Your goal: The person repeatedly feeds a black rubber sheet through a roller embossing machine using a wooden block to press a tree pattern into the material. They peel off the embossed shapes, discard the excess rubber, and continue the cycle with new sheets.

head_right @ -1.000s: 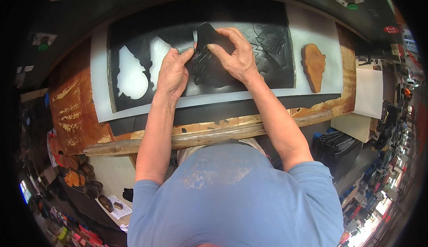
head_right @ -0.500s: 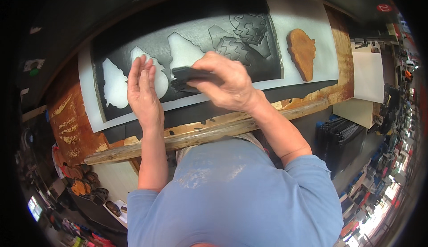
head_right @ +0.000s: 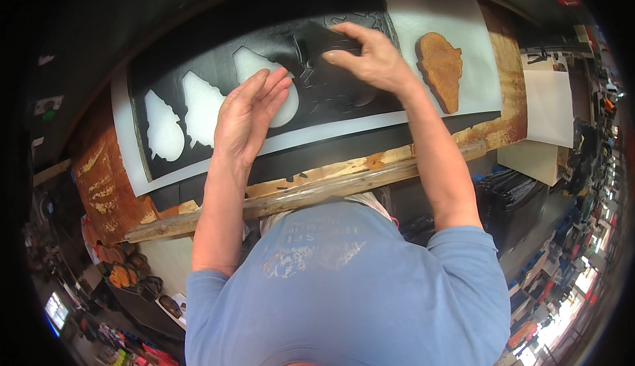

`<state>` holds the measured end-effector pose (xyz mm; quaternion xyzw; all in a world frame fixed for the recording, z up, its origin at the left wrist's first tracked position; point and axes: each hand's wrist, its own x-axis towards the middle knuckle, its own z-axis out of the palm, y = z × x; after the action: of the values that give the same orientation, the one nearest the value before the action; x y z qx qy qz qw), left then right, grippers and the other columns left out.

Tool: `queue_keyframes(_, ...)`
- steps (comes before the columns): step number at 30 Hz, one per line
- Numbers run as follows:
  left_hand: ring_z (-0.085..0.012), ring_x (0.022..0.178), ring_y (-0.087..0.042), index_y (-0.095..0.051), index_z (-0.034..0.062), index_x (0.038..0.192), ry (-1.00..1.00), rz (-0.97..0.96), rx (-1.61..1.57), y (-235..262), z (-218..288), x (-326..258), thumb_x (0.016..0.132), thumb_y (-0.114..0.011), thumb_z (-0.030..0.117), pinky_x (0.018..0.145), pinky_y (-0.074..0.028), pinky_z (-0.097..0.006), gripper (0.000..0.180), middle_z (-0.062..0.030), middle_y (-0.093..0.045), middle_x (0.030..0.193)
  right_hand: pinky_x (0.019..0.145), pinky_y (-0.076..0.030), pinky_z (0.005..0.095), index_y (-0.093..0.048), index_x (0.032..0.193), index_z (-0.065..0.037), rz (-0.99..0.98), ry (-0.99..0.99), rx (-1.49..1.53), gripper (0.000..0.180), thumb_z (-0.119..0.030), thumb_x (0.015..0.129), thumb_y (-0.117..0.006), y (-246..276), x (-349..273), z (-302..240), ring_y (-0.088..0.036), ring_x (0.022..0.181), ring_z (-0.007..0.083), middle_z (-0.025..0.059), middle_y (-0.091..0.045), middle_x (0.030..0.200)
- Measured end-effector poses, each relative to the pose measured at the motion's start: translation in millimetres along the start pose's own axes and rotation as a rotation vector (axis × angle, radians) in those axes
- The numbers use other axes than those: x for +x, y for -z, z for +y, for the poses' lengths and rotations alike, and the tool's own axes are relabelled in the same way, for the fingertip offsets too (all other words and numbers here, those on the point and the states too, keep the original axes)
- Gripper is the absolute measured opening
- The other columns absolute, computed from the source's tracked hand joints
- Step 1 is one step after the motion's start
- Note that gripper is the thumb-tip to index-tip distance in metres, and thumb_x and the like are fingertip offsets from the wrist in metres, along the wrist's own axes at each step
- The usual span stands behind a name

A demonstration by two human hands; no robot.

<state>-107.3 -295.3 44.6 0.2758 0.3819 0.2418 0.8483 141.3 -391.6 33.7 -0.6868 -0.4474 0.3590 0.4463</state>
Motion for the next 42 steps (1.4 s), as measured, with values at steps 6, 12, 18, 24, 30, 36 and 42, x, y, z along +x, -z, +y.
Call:
queue_keyframes(6, -0.0220, 0.123, -0.065, -0.055, -0.0098, 0.140, -0.147, 0.042, 0.176, -8, -16, 9, 0.106, -0.068, 0.020, 0.113, -0.050, -0.035, 0.047, -0.0174, -0.065, 0.130, 0.096, -0.057, 0.0346, -0.072, 0.128, -0.002, 0.164, 0.155, -0.177, 0.053, -0.031, 0.087, -0.088, -22, 5, 26, -0.076, 0.107, 0.0240, 0.0148, -0.079, 0.117)
queue_keyframes(12, -0.0166, 0.119, -0.065, -0.058, -0.0029, 0.128, -0.132, -0.049, -0.035, -14, -37, 35, 0.108, -0.064, 0.015, 0.108, -0.051, -0.031, 0.027, -0.0131, -0.067, 0.129, 0.099, -0.056, 0.0349, -0.073, 0.128, -0.002, 0.147, 0.285, -0.140, 0.052, -0.026, 0.085, -0.090, -21, 5, 31, -0.074, 0.112, 0.0244, 0.0135, -0.077, 0.120)
queue_keyframes(18, -0.0165, 0.114, -0.068, -0.058, -0.0009, 0.120, -0.147, -0.231, -0.133, -18, -42, 53, 0.109, -0.063, 0.013, 0.104, -0.054, -0.032, 0.019, -0.0115, -0.070, 0.124, 0.104, -0.053, 0.0373, -0.070, 0.132, -0.003, 0.171, 0.316, 0.034, 0.059, -0.027, 0.082, -0.092, -18, 8, 20, -0.069, 0.121, 0.0241, 0.0118, -0.073, 0.129)
queue_keyframes(24, -0.0179, 0.114, -0.067, -0.059, -0.0013, 0.117, -0.189, -0.149, -0.087, -15, -44, 41, 0.108, -0.063, 0.013, 0.105, -0.054, -0.032, 0.017, -0.0148, -0.070, 0.125, 0.096, -0.056, 0.0369, -0.067, 0.128, -0.001, -0.006, 0.084, -0.126, 0.060, -0.028, 0.081, -0.093, -4, -26, -10, -0.074, 0.109, 0.0252, 0.0149, -0.077, 0.115)
queue_keyframes(30, -0.0288, 0.140, -0.055, -0.036, -0.0104, 0.159, -0.379, 0.134, 0.081, -14, -39, 6, 0.109, -0.062, 0.016, 0.124, -0.044, -0.038, 0.062, -0.0237, -0.043, 0.160, 0.082, -0.059, 0.0305, -0.067, 0.120, -0.001, 0.044, 0.284, 0.044, 0.042, -0.004, 0.085, -0.089, -4, -72, -23, -0.074, 0.093, 0.0139, 0.0077, -0.078, 0.103)
queue_keyframes(36, -0.0311, 0.141, -0.055, -0.037, -0.0135, 0.156, -0.260, 0.049, 0.028, -24, -25, -9, 0.110, -0.060, 0.017, 0.123, -0.045, -0.040, 0.060, -0.0270, -0.052, 0.154, 0.092, -0.058, 0.0279, -0.066, 0.129, 0.000, 0.322, 0.174, 0.474, 0.045, -0.001, 0.088, -0.085, 45, -60, -9, -0.071, 0.101, 0.0132, 0.0069, -0.074, 0.115)
queue_keyframes(42, -0.0413, 0.141, -0.054, -0.036, -0.0197, 0.150, 0.012, -0.042, -0.146, -48, -27, 18, 0.109, -0.061, 0.017, 0.121, -0.046, -0.046, 0.061, -0.0369, -0.047, 0.152, 0.090, -0.060, 0.0263, -0.066, 0.130, 0.000, 0.306, 0.173, 0.462, 0.044, -0.001, 0.090, -0.084, 83, -44, -8, -0.071, 0.100, 0.0120, 0.0051, -0.074, 0.113)
